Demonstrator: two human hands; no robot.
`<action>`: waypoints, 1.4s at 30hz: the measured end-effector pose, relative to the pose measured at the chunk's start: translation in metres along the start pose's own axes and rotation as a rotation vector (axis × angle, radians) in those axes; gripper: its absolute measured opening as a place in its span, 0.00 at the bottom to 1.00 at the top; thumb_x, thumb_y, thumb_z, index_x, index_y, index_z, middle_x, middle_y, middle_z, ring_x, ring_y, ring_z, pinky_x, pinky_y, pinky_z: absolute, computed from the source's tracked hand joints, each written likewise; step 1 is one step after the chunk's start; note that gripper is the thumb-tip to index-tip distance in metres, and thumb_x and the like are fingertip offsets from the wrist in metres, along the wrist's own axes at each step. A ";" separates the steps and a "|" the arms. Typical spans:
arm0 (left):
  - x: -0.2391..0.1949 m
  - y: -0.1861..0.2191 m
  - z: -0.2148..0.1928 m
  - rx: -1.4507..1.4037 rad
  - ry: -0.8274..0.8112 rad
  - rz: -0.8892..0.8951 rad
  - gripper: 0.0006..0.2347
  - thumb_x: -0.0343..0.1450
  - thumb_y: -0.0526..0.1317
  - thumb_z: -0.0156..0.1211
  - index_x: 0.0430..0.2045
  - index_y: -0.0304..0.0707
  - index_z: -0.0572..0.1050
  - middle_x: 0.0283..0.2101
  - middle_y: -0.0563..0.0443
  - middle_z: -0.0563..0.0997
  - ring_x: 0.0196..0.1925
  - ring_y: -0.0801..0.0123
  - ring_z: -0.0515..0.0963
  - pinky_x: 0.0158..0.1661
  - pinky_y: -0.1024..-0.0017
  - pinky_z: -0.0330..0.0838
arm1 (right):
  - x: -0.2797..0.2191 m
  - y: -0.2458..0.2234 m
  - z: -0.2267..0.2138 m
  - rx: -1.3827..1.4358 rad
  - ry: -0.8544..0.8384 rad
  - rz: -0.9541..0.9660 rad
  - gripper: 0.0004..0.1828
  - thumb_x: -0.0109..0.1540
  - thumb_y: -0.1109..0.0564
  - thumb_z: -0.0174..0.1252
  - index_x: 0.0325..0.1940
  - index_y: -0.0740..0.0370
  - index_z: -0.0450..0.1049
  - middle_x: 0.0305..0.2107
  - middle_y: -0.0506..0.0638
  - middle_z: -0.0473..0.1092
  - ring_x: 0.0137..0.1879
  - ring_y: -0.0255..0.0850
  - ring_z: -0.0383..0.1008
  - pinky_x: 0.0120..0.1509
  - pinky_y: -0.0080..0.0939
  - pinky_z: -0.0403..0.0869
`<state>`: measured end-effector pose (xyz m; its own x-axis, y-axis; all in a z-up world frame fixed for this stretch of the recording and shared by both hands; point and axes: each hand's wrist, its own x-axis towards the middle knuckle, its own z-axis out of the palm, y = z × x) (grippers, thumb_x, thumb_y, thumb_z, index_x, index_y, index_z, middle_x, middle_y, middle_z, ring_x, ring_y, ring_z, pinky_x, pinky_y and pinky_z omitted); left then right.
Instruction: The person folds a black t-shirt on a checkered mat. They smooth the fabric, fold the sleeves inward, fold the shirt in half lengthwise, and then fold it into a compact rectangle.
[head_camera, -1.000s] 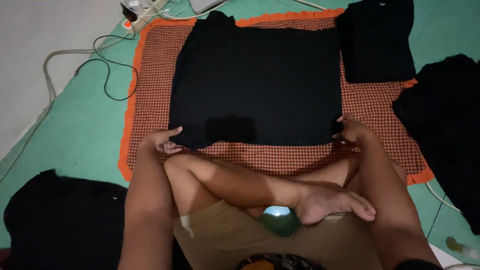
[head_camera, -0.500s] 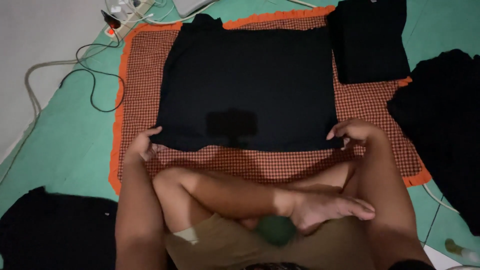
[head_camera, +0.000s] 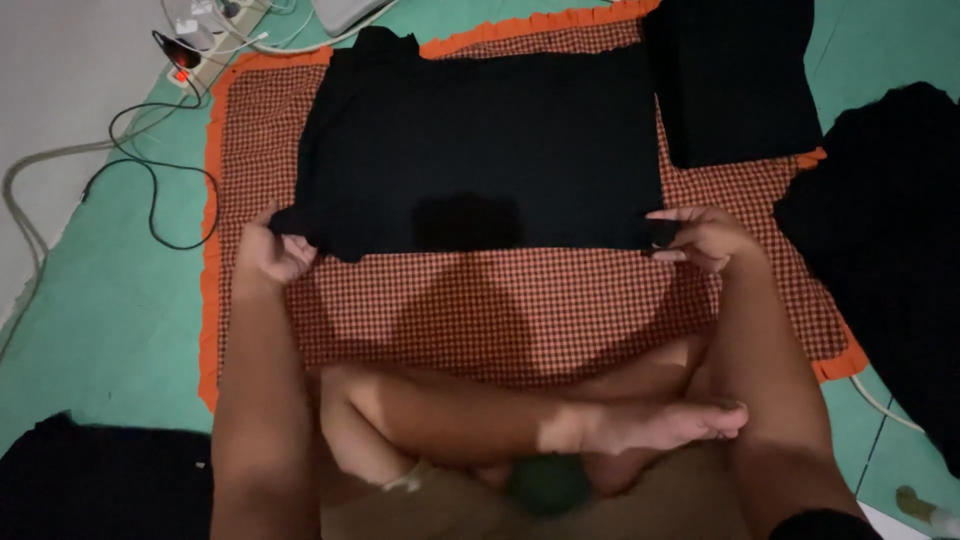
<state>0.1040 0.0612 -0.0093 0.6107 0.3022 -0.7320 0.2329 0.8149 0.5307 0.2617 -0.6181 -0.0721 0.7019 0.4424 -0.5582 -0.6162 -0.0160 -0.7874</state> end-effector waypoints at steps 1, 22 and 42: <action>0.017 -0.001 -0.004 -0.001 0.000 -0.001 0.14 0.71 0.50 0.63 0.21 0.40 0.76 0.28 0.47 0.84 0.36 0.52 0.89 0.42 0.55 0.85 | 0.005 -0.001 -0.002 -0.001 0.001 0.000 0.31 0.61 0.81 0.43 0.70 0.74 0.62 0.50 0.76 0.69 0.52 0.64 0.75 0.53 0.78 0.73; 0.127 -0.001 -0.016 -0.276 0.151 0.065 0.12 0.72 0.41 0.64 0.20 0.36 0.72 0.20 0.49 0.77 0.25 0.62 0.86 0.34 0.66 0.89 | 0.033 -0.011 0.026 -0.837 0.624 -0.319 0.11 0.68 0.47 0.64 0.41 0.56 0.82 0.27 0.56 0.74 0.37 0.49 0.73 0.43 0.52 0.69; 0.112 -0.031 0.041 0.493 0.356 1.135 0.06 0.73 0.40 0.70 0.41 0.50 0.79 0.47 0.48 0.80 0.49 0.65 0.76 0.51 0.64 0.69 | 0.069 -0.020 0.046 -1.380 0.894 -0.264 0.21 0.72 0.44 0.58 0.40 0.65 0.82 0.27 0.63 0.77 0.36 0.59 0.81 0.36 0.48 0.76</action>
<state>0.1964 0.0493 -0.0903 0.4329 0.8793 0.1985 0.0192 -0.2292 0.9732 0.3057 -0.5460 -0.0826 0.9980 -0.0494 0.0388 -0.0392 -0.9723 -0.2304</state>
